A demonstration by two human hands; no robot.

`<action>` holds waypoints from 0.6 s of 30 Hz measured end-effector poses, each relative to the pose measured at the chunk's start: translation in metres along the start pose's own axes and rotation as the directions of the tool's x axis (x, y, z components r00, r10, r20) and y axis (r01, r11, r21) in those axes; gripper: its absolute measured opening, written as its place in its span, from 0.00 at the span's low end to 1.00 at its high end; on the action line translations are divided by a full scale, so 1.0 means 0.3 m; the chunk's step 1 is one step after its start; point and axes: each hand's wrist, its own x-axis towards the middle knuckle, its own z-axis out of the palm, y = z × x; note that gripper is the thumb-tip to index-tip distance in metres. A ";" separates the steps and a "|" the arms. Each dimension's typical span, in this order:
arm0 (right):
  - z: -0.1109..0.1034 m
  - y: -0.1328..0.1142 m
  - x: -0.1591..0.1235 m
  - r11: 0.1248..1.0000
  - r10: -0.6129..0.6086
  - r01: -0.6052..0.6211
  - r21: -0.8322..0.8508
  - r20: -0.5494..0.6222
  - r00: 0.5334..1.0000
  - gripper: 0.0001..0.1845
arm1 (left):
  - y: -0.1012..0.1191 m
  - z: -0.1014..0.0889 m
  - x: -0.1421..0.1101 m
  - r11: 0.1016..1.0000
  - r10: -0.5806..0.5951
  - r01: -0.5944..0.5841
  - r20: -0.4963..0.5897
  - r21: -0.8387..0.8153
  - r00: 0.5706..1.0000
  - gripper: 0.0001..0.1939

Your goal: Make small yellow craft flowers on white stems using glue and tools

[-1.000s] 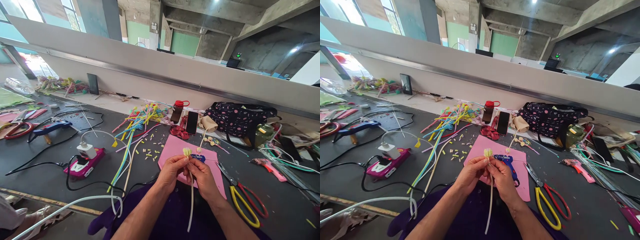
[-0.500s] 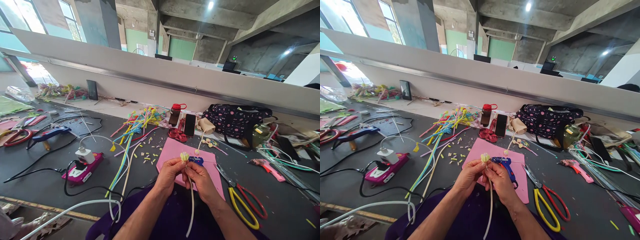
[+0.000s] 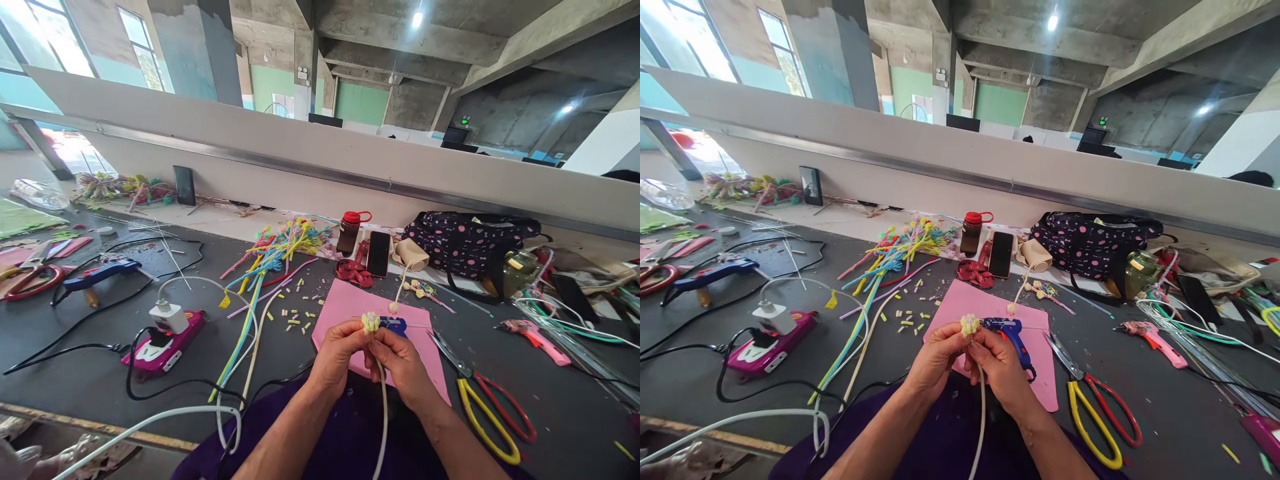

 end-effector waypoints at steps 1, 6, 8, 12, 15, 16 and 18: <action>-0.002 0.000 -0.001 1.000 -0.007 0.007 0.001 0.002 1.000 0.16 | 0.003 0.001 -0.002 1.000 0.004 -0.004 0.002 0.013 1.000 0.12; -0.005 0.000 -0.006 0.995 -0.048 0.047 0.085 0.012 0.999 0.15 | 0.023 0.014 -0.014 0.999 0.000 -0.004 0.107 0.035 0.994 0.15; -0.005 -0.001 -0.004 0.989 -0.046 0.044 0.142 0.013 0.999 0.15 | 0.027 0.018 -0.014 1.000 -0.006 0.003 0.144 0.020 0.990 0.16; -0.009 0.000 0.001 0.972 0.003 -0.005 0.234 0.009 1.000 0.16 | 0.022 0.015 -0.008 0.999 -0.032 0.035 0.119 -0.025 0.992 0.16; -0.013 0.004 0.002 0.952 0.034 -0.051 0.303 0.061 0.998 0.16 | 0.015 0.005 -0.001 0.997 -0.052 0.052 -0.006 -0.061 0.999 0.12; -0.013 0.006 0.001 0.942 0.046 -0.073 0.327 0.090 0.995 0.16 | 0.014 0.003 0.001 0.996 -0.062 0.059 -0.038 -0.063 0.997 0.11; -0.012 0.010 0.000 0.921 0.068 -0.119 0.372 0.146 0.987 0.16 | 0.012 -0.001 0.002 0.995 -0.080 0.076 -0.055 -0.060 0.995 0.09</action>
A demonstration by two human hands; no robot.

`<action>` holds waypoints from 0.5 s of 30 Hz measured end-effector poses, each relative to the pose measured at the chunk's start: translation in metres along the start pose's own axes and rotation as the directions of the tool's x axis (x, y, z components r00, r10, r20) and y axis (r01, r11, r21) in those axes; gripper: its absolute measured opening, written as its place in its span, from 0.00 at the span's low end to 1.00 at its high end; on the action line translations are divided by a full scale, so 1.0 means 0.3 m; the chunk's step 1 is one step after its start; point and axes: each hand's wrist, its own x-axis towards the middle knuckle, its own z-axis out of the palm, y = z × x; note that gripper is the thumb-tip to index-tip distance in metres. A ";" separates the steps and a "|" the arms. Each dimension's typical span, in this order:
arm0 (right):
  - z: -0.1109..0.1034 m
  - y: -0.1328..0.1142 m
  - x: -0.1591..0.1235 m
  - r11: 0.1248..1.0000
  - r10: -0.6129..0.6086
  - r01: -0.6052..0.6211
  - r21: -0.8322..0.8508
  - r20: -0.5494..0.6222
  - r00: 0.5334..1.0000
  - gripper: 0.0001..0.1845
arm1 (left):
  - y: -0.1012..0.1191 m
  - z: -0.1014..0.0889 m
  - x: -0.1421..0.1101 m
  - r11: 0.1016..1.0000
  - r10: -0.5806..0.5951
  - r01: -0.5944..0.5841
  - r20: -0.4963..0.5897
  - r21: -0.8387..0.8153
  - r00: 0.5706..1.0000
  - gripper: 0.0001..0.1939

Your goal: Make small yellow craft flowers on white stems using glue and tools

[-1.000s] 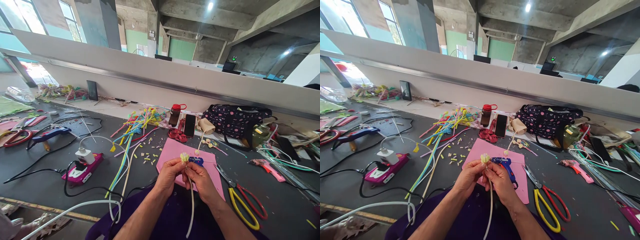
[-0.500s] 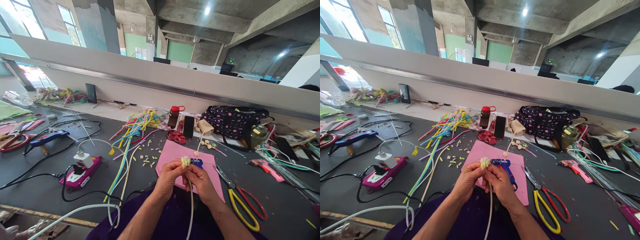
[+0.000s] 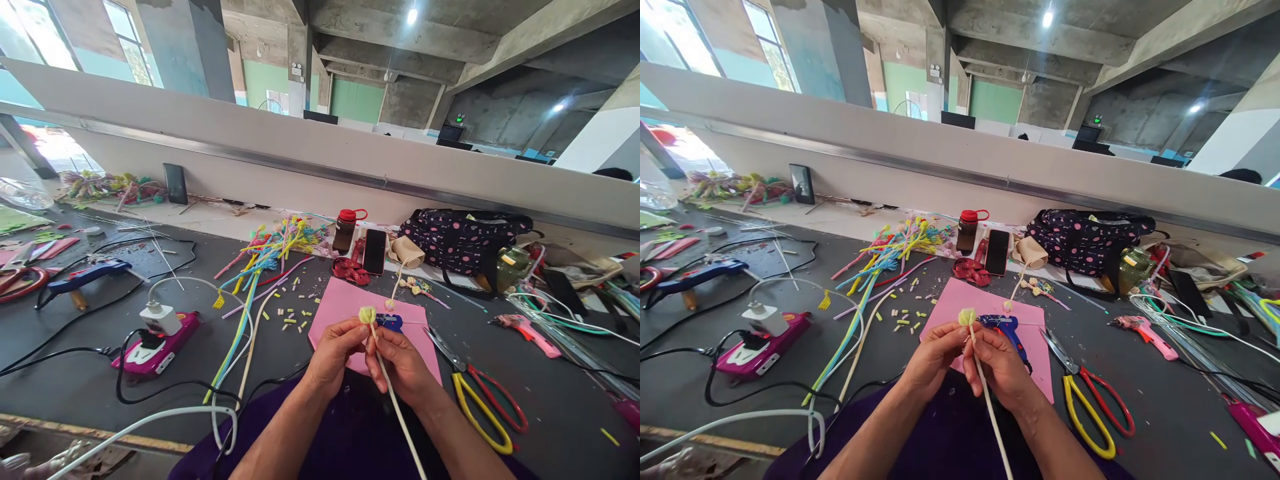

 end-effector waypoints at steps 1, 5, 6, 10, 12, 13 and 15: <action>0.000 0.002 0.000 1.000 0.017 -0.017 0.022 0.018 1.000 0.16 | 0.000 -0.001 0.000 1.000 -0.006 0.006 0.005 -0.002 1.000 0.09; -0.001 0.009 -0.001 0.996 0.057 -0.059 0.070 0.030 0.998 0.18 | 0.001 0.003 -0.004 0.999 -0.024 0.025 0.031 -0.037 0.999 0.08; -0.002 0.010 -0.001 0.995 0.070 -0.072 0.075 0.031 0.997 0.18 | 0.002 0.005 -0.005 0.999 -0.029 0.030 0.032 -0.044 0.999 0.08; -0.004 0.012 -0.001 0.990 0.106 -0.110 0.089 0.047 0.993 0.18 | -0.001 0.007 -0.007 0.998 -0.027 0.028 0.019 -0.061 0.999 0.09; -0.004 0.015 0.000 0.991 0.102 -0.107 0.084 0.054 0.993 0.18 | -0.003 0.006 -0.007 0.997 -0.024 0.025 0.017 -0.072 1.000 0.09; -0.004 0.017 0.000 0.992 0.097 -0.102 0.080 0.059 0.994 0.18 | -0.003 0.006 -0.007 0.996 -0.025 0.026 0.016 -0.080 1.000 0.08; -0.004 0.021 0.001 0.993 0.089 -0.094 0.073 0.064 0.994 0.18 | -0.001 0.009 -0.008 0.995 -0.025 0.026 0.008 -0.095 1.000 0.08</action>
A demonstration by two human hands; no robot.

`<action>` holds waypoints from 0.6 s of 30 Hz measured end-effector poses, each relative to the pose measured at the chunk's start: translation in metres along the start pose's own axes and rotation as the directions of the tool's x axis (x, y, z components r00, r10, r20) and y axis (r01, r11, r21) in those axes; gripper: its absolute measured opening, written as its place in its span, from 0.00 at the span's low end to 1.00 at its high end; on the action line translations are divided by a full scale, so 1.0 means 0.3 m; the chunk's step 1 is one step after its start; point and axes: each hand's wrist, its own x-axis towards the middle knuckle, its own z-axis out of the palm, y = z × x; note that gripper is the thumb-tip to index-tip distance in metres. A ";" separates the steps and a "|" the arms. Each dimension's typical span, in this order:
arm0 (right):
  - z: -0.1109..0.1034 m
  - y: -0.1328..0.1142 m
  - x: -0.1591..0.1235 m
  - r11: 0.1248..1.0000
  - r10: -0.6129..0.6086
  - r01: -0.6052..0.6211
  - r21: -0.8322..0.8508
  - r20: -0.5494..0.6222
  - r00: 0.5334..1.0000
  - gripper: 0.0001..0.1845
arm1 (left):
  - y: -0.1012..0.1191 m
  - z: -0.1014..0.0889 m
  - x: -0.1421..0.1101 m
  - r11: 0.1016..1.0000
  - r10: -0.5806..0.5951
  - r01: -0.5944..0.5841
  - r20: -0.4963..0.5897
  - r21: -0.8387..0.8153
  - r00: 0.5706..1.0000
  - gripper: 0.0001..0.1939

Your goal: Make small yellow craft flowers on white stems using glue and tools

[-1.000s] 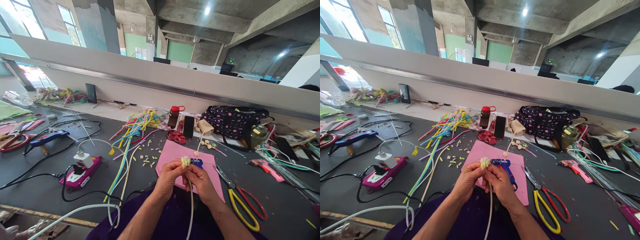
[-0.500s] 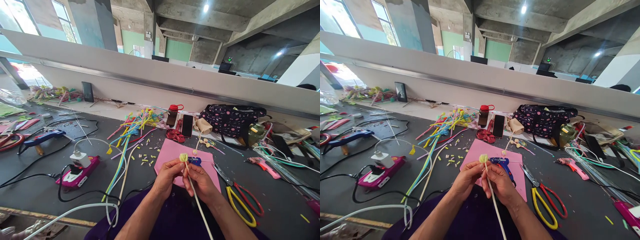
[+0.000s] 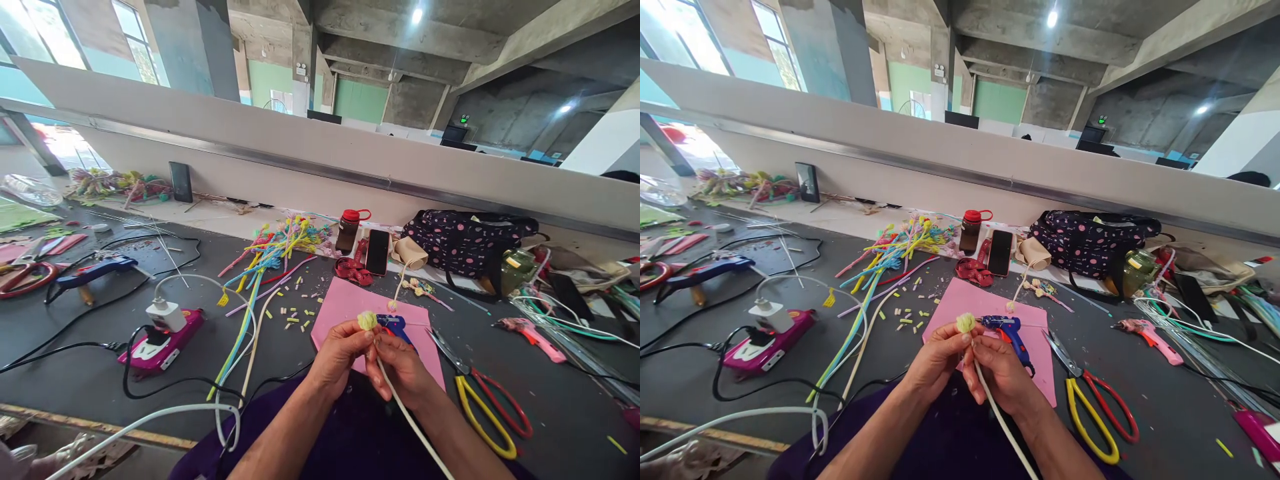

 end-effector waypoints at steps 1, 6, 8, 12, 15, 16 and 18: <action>0.000 0.002 0.001 1.000 -0.005 0.005 -0.003 -0.001 1.000 0.17 | 0.002 0.004 -0.002 1.000 0.008 -0.008 -0.013 -0.005 1.000 0.08; 0.001 0.008 0.004 0.999 -0.035 0.035 -0.005 -0.006 0.999 0.16 | 0.012 0.030 -0.016 0.998 0.057 -0.057 -0.059 0.011 0.997 0.06; 0.002 0.009 0.006 0.999 -0.043 0.043 -0.007 -0.011 0.999 0.16 | 0.011 0.032 -0.017 0.997 0.074 -0.072 -0.073 0.024 0.995 0.06; 0.007 0.006 0.004 0.996 -0.057 0.054 -0.065 -0.039 0.998 0.16 | 0.003 0.010 -0.003 0.992 0.109 -0.103 -0.088 0.077 0.990 0.06; 0.012 0.000 0.001 0.979 -0.120 0.102 -0.175 -0.096 0.988 0.12 | -0.002 -0.008 0.008 0.981 0.150 -0.138 -0.086 0.133 0.985 0.08; 0.014 -0.002 0.000 0.968 -0.149 0.120 -0.219 -0.121 0.981 0.11 | -0.002 -0.009 0.009 0.978 0.161 -0.149 -0.078 0.144 0.984 0.08; 0.017 -0.005 0.001 0.950 -0.198 0.149 -0.276 -0.157 0.968 0.10 | -0.001 -0.003 0.005 0.976 0.164 -0.156 -0.040 0.152 0.986 0.10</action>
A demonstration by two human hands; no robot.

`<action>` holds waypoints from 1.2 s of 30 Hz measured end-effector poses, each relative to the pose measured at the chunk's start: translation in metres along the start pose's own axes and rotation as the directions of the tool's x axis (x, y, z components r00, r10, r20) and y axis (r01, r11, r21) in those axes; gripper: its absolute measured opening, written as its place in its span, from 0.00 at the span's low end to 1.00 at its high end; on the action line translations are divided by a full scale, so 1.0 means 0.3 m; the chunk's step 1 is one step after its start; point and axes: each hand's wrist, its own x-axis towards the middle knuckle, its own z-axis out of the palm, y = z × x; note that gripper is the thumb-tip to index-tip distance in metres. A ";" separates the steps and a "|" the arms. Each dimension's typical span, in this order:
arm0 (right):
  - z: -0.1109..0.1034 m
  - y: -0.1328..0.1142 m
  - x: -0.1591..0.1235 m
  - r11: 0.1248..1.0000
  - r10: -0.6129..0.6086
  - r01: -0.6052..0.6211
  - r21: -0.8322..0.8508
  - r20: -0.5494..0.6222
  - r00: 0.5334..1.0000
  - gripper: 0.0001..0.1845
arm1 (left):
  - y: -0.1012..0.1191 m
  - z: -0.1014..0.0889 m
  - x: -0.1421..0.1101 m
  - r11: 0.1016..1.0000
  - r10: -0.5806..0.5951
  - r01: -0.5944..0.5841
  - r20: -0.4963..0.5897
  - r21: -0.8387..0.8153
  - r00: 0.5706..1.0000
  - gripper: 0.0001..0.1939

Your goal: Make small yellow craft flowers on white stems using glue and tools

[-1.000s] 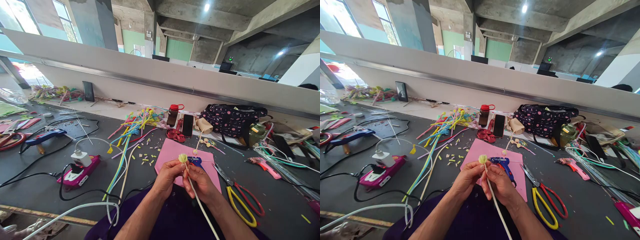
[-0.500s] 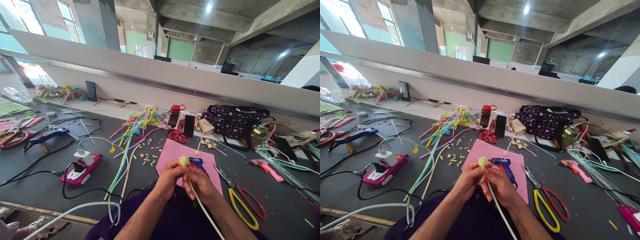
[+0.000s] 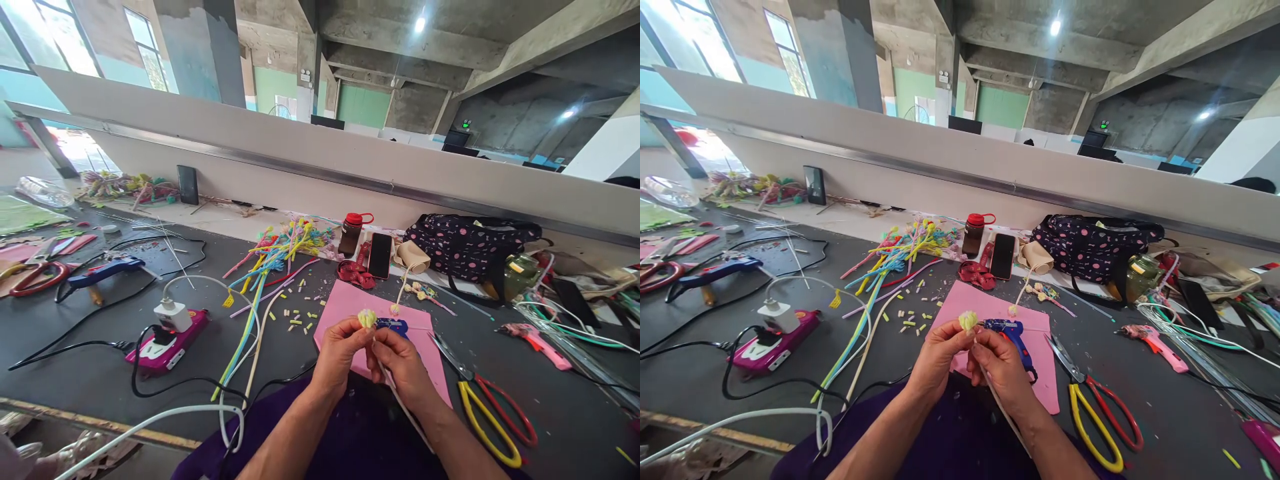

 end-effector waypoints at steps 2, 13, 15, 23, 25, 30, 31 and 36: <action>0.001 -0.001 0.003 1.000 -0.008 0.008 0.009 -0.013 1.000 0.11 | 0.007 0.013 -0.009 1.000 -0.007 0.008 0.062 -0.005 0.998 0.11; 0.000 0.011 0.002 0.991 0.057 -0.060 0.117 0.034 0.998 0.12 | 0.007 0.006 -0.007 0.999 -0.045 0.046 0.022 -0.020 0.999 0.15; 0.003 0.016 0.002 0.990 0.072 -0.076 0.117 0.037 0.997 0.12 | 0.001 -0.005 0.001 0.998 -0.051 0.051 0.019 -0.022 0.999 0.13; 0.004 0.021 0.001 0.989 0.063 -0.071 0.132 0.058 0.996 0.13 | -0.013 -0.016 0.003 0.998 -0.054 0.054 0.018 -0.029 0.998 0.10; 0.002 0.024 0.000 0.989 0.068 -0.076 0.130 0.071 0.995 0.13 | -0.015 -0.015 0.003 0.998 -0.051 0.051 0.001 -0.036 0.999 0.10; 0.005 0.028 -0.003 0.994 0.066 -0.071 0.082 0.059 0.996 0.12 | -0.012 -0.013 0.004 0.999 -0.008 0.006 -0.049 -0.037 0.999 0.09; 0.008 0.025 -0.003 0.996 0.061 -0.064 0.066 0.043 0.997 0.11 | -0.009 -0.012 0.003 0.999 0.008 -0.010 -0.062 -0.031 0.998 0.09; 0.013 0.001 -0.001 0.995 0.025 -0.024 0.095 -0.011 1.000 0.11 | -0.001 -0.001 -0.002 1.000 -0.012 0.012 0.007 -0.010 1.000 0.14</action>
